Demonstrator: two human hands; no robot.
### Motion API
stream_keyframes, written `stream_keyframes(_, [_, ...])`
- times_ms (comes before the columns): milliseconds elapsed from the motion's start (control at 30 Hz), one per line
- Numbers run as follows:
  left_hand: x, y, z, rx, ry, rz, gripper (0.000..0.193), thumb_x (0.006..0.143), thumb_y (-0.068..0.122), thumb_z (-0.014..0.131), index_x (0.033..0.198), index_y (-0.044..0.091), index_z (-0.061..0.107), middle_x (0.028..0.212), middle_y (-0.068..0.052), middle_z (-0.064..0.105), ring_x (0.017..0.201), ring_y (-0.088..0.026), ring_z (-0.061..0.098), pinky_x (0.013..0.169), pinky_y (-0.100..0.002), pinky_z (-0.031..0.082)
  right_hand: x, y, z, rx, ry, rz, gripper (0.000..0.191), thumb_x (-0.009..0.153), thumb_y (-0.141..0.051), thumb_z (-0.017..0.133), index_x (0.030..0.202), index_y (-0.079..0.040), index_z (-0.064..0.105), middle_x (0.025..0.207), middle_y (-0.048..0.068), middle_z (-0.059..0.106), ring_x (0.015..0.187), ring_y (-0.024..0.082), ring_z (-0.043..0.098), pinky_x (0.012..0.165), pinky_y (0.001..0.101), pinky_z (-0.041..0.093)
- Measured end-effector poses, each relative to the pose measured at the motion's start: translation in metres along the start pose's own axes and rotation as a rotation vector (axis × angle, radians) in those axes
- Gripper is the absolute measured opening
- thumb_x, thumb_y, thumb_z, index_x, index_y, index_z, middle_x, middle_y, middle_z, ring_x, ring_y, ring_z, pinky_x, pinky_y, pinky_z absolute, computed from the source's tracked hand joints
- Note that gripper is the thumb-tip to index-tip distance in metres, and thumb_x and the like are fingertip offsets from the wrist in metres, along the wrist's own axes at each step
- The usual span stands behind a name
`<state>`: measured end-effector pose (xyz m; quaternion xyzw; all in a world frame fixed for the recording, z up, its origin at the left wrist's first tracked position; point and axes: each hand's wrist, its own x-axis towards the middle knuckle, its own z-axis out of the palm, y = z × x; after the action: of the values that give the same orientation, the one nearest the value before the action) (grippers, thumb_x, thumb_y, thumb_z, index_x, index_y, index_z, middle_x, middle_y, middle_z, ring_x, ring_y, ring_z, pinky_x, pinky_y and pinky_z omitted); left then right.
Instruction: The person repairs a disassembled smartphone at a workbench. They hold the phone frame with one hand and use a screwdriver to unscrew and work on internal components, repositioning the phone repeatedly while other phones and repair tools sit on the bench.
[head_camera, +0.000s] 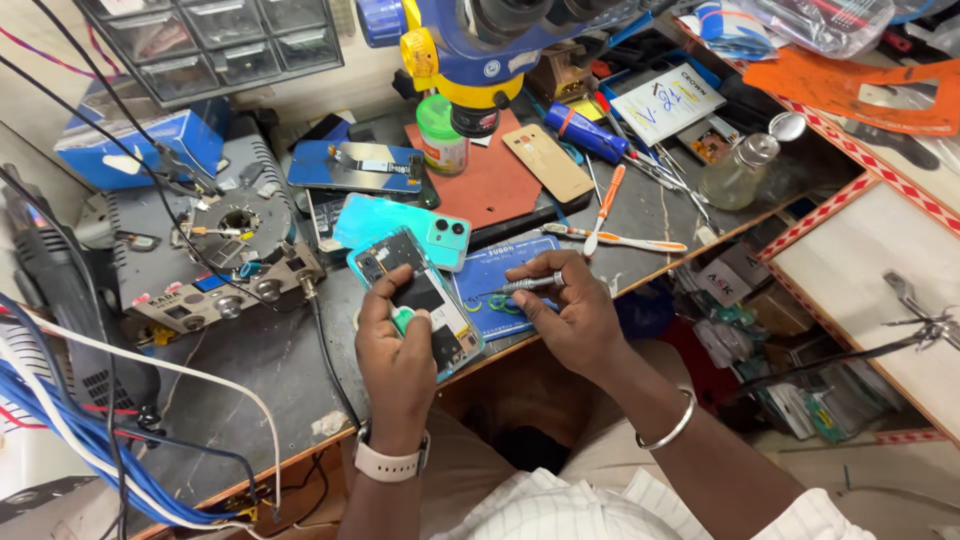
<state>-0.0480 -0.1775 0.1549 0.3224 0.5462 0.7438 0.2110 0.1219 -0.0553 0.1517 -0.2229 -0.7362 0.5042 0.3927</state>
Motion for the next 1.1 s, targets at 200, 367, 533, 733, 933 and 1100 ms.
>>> stream_keyframes(200, [-0.003, -0.006, -0.004, 0.055, 0.000, 0.014, 0.046, 0.086, -0.004, 0.054, 0.131, 0.002, 0.060, 0.128, -0.015, 0.060, 0.111, -0.017, 0.063, 0.100, -0.032, 0.050, 0.004, 0.004, 0.004, -0.102, 0.034, -0.042, 0.028, 0.096, 0.000, 0.068, 0.118, -0.004, 0.052, 0.118, 0.013, 0.070, 0.108, 0.014, 0.069, 0.090, 0.0295, 0.060])
stream_keyframes(367, [-0.003, -0.005, -0.006, 0.169, 0.011, 0.118, 0.039, 0.086, -0.002, 0.057, 0.125, 0.000, 0.065, 0.122, -0.012, 0.061, 0.108, -0.017, 0.063, 0.098, -0.031, 0.048, 0.004, 0.011, 0.000, 0.109, 0.052, -0.022, 0.032, 0.096, 0.002, 0.065, 0.122, -0.004, 0.048, 0.122, 0.014, 0.068, 0.109, 0.014, 0.066, 0.093, 0.0290, 0.058])
stream_keyframes(533, [-0.004, -0.002, -0.006, 0.353, -0.041, 0.050, 0.024, 0.084, 0.006, 0.068, 0.107, 0.004, 0.075, 0.094, -0.009, 0.066, 0.081, -0.016, 0.061, 0.076, -0.030, 0.050, 0.006, 0.012, -0.003, 0.239, 0.054, 0.007, 0.032, 0.096, 0.002, 0.064, 0.121, -0.004, 0.045, 0.122, 0.015, 0.068, 0.108, 0.014, 0.066, 0.092, 0.0287, 0.057])
stream_keyframes(733, [-0.002, 0.003, -0.007, 0.341, -0.048, 0.116, 0.023, 0.083, 0.006, 0.068, 0.106, 0.005, 0.075, 0.096, -0.007, 0.067, 0.080, -0.014, 0.061, 0.075, -0.030, 0.051, 0.010, 0.005, 0.004, 0.029, 0.048, 0.067, 0.034, 0.092, 0.004, 0.065, 0.119, -0.003, 0.047, 0.117, 0.015, 0.069, 0.099, 0.013, 0.066, 0.081, 0.0279, 0.058])
stream_keyframes(933, [-0.003, 0.002, -0.007, 0.339, -0.046, 0.132, 0.023, 0.084, 0.004, 0.067, 0.105, 0.004, 0.075, 0.097, -0.007, 0.069, 0.081, -0.013, 0.063, 0.077, -0.029, 0.052, 0.011, 0.004, 0.005, 0.026, 0.053, 0.006, 0.033, 0.092, 0.004, 0.065, 0.119, -0.004, 0.047, 0.117, 0.013, 0.068, 0.102, 0.012, 0.068, 0.082, 0.0267, 0.059])
stream_keyframes(1100, [-0.002, 0.000, -0.006, 0.354, -0.038, 0.115, 0.023, 0.083, 0.004, 0.067, 0.105, 0.004, 0.075, 0.096, -0.007, 0.069, 0.077, -0.013, 0.061, 0.074, -0.029, 0.051, 0.010, 0.007, 0.003, 0.067, 0.022, 0.046, 0.032, 0.092, 0.004, 0.064, 0.118, -0.004, 0.047, 0.115, 0.013, 0.068, 0.100, 0.012, 0.067, 0.083, 0.0268, 0.059])
